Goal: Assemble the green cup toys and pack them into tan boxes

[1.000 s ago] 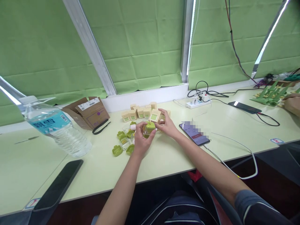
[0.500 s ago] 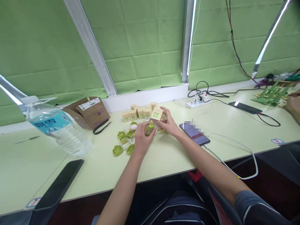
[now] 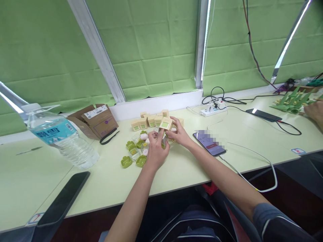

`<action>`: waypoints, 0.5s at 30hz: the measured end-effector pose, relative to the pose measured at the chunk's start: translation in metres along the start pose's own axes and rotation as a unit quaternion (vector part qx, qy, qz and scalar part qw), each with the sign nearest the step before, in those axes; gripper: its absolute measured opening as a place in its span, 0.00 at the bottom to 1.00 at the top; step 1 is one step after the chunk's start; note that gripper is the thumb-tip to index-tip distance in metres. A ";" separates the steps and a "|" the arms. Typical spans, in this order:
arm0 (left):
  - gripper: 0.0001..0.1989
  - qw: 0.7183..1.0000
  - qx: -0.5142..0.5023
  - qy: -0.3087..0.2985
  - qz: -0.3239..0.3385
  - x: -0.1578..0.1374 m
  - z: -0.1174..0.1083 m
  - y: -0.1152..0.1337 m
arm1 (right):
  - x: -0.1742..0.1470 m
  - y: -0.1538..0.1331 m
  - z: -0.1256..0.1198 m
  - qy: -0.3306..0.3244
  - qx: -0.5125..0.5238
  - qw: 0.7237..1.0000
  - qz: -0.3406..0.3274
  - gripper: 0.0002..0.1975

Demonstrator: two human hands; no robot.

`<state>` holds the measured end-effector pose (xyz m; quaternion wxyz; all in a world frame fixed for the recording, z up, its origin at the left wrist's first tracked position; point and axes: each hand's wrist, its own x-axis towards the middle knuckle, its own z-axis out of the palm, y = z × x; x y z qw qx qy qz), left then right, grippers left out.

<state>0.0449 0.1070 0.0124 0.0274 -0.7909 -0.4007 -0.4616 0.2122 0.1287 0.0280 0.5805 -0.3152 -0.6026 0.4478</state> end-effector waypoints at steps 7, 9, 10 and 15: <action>0.29 0.999 -0.024 0.018 -0.011 0.003 -0.001 -0.005 | 0.001 0.003 -0.002 -0.001 0.008 1.000 0.008 0.42; 0.31 0.999 -0.027 0.026 -0.005 0.004 -0.002 -0.008 | 0.001 0.003 -0.002 -0.007 0.000 1.000 0.010 0.42; 0.31 0.999 -0.028 0.032 -0.003 0.005 -0.003 -0.010 | 0.001 0.003 -0.003 -0.011 -0.004 1.000 0.011 0.42; 0.28 0.997 -0.040 0.064 -0.036 0.008 -0.003 -0.018 | -0.001 0.004 -0.002 -0.047 -0.025 0.999 0.002 0.43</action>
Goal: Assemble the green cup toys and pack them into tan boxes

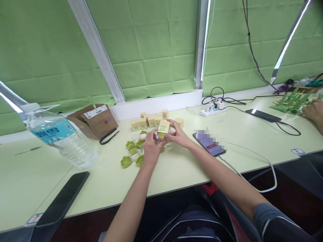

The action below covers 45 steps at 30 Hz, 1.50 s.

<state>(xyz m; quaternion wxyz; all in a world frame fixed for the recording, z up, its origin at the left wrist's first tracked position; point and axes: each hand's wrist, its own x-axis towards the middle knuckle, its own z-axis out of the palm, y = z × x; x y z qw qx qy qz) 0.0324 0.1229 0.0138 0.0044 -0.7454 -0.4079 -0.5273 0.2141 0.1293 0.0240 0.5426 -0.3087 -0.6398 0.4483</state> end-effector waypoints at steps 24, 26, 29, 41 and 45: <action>0.16 0.995 -0.083 -0.015 -0.060 0.001 -0.007 0.008 | -0.002 -0.004 -0.005 -0.089 0.004 0.996 0.018 0.50; 0.16 0.990 -0.116 -0.029 -0.078 0.003 -0.008 0.009 | -0.002 -0.003 -0.005 -0.081 0.011 0.996 0.039 0.49; 0.16 0.981 -0.159 -0.043 -0.101 0.004 -0.007 0.007 | -0.002 -0.004 -0.004 -0.066 0.023 0.995 0.066 0.49; 0.25 0.957 -0.240 -0.078 -0.145 0.005 -0.003 -0.002 | -0.002 -0.005 0.005 -0.029 0.054 0.986 0.153 0.42; 0.25 0.939 -0.284 -0.090 -0.171 0.006 -0.003 0.002 | -0.001 -0.005 0.001 -0.007 0.042 0.989 0.142 0.35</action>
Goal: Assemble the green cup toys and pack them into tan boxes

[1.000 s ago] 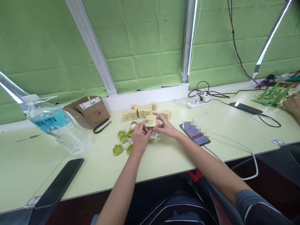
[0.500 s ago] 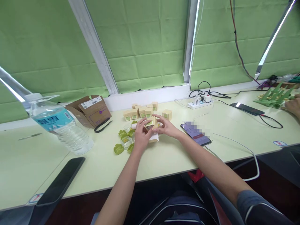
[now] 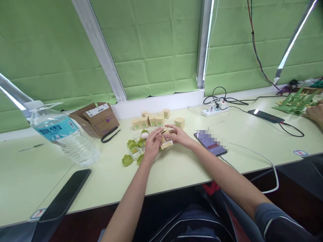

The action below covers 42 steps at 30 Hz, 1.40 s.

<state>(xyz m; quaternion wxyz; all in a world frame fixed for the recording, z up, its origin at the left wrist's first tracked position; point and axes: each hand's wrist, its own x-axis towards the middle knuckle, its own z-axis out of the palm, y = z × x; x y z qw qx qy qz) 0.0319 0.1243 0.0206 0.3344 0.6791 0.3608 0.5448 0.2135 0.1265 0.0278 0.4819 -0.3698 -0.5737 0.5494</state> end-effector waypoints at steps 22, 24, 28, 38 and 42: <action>0.26 0.997 -0.063 -0.015 -0.046 -0.002 0.003 0.008 | 0.002 0.003 -0.004 -0.040 -0.091 0.992 -0.077 0.33; 0.26 0.996 -0.068 0.002 -0.061 -0.001 0.003 0.011 | 0.001 0.002 -0.006 -0.043 -0.089 0.992 -0.080 0.31; 0.25 0.992 -0.080 0.034 -0.087 -0.002 0.003 0.013 | -0.004 -0.003 -0.009 -0.044 -0.064 0.988 -0.132 0.31; 0.27 0.993 -0.066 0.047 -0.090 -0.001 0.000 0.008 | -0.010 -0.010 0.007 0.000 -0.179 0.932 -0.316 0.26; 0.24 0.990 -0.101 0.009 -0.093 0.000 0.003 0.002 | -0.009 -0.008 0.008 0.020 -0.140 0.936 -0.323 0.15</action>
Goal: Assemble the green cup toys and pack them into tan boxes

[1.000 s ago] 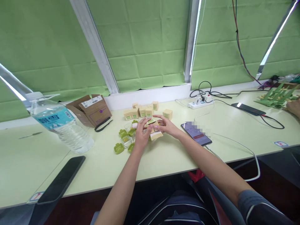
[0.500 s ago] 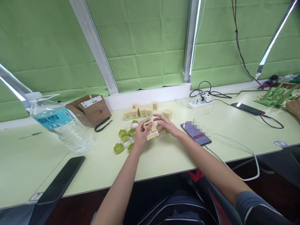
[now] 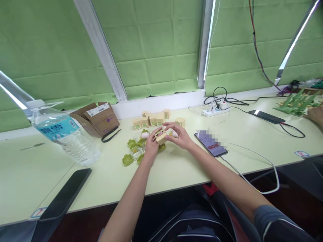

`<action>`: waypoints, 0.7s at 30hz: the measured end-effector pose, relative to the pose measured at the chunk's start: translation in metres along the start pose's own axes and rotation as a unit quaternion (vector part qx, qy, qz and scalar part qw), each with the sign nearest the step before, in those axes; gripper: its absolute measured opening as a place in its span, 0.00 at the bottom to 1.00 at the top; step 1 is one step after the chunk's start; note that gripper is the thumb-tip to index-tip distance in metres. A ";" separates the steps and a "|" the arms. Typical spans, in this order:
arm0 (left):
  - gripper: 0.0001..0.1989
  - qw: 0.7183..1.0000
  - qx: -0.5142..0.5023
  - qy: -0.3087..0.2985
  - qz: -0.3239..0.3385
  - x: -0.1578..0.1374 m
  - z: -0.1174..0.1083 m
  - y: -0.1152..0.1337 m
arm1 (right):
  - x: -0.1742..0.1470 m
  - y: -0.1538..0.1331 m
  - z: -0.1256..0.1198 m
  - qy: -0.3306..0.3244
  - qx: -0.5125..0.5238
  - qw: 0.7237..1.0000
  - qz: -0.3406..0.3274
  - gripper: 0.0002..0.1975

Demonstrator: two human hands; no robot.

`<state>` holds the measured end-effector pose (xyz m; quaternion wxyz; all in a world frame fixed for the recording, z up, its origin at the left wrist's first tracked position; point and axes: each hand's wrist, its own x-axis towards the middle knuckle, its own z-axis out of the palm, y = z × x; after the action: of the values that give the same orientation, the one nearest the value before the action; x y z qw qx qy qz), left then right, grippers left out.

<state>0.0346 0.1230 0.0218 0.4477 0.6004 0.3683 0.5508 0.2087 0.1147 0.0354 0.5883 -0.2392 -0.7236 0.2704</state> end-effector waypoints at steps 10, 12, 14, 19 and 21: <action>0.25 0.998 -0.048 -0.020 -0.037 -0.002 0.005 -0.004 | 0.002 0.008 0.003 0.015 0.030 0.998 0.053 0.18; 0.26 0.997 -0.052 -0.029 -0.040 -0.002 0.006 -0.002 | 0.002 0.008 0.003 0.015 0.046 0.997 0.054 0.18; 0.27 0.997 -0.065 -0.028 -0.043 -0.002 0.006 -0.002 | 0.002 0.008 0.002 0.016 0.052 0.997 0.057 0.17; 0.30 0.996 -0.076 -0.010 -0.052 -0.001 0.005 -0.003 | 0.002 0.011 0.001 0.022 0.055 0.995 0.080 0.19; 0.30 0.996 -0.073 -0.011 -0.053 -0.001 0.005 -0.003 | 0.002 0.012 0.001 0.023 0.062 0.994 0.084 0.20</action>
<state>0.0393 0.1222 0.0187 0.5228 0.5516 0.3534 0.5454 0.2075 0.1242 0.0286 0.5940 -0.2680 -0.6690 0.3574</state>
